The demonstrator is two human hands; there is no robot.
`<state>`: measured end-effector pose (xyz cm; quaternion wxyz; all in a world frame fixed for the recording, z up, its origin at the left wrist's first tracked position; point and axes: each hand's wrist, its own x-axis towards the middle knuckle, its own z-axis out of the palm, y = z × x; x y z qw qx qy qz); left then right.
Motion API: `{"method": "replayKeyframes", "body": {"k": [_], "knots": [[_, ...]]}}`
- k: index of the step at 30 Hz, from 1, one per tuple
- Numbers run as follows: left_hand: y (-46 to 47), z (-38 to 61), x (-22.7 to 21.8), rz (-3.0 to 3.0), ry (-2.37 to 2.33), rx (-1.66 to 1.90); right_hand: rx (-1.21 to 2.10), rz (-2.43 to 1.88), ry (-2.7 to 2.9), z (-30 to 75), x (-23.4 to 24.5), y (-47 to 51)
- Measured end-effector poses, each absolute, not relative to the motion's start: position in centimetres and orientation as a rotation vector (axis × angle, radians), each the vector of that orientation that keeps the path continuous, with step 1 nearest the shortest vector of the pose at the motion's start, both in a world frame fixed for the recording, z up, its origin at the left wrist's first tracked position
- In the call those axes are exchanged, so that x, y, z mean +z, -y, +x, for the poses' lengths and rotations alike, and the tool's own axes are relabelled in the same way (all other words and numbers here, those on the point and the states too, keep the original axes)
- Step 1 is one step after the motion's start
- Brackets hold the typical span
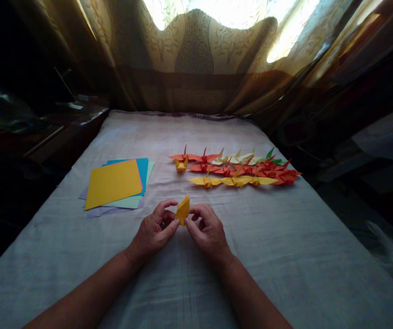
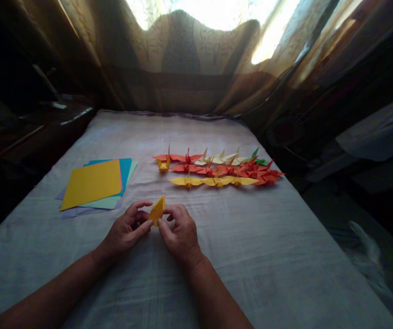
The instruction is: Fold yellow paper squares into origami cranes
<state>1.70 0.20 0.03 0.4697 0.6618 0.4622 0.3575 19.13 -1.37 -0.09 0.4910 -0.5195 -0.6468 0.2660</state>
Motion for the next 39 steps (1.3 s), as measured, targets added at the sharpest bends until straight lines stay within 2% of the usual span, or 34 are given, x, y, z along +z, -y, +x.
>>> {"method": "replayKeyframes", "body": {"k": [12, 17, 24, 29, 34, 39], "knots": [[-0.5, 1.2, 0.4, 1.838, -1.098, 0.757, 1.058, -1.271, 1.308, 19.5, -0.7, 1.2], [-0.6, 1.0, 0.7, 2.042, -1.19, 0.696, 0.96, -1.341, 1.477, 20.3, -0.3, 0.9], [-1.0, 1.1, 0.1, 2.084, -1.397, 0.811, 0.832, -1.434, 1.91, 20.1, 0.8, 2.1], [-2.0, 1.4, -0.6, 2.327, -1.398, 0.841, 0.801, -1.414, 1.993, 19.9, 0.7, 2.3], [-2.7, 1.9, -0.9, 2.472, -1.321, 0.782, 0.57, -1.383, 2.114, 20.9, 0.4, 1.7], [-2.5, 2.1, -0.4, 2.564, -1.323, 0.672, 0.519, -1.424, 2.192, 21.0, 0.3, 1.6]]}}
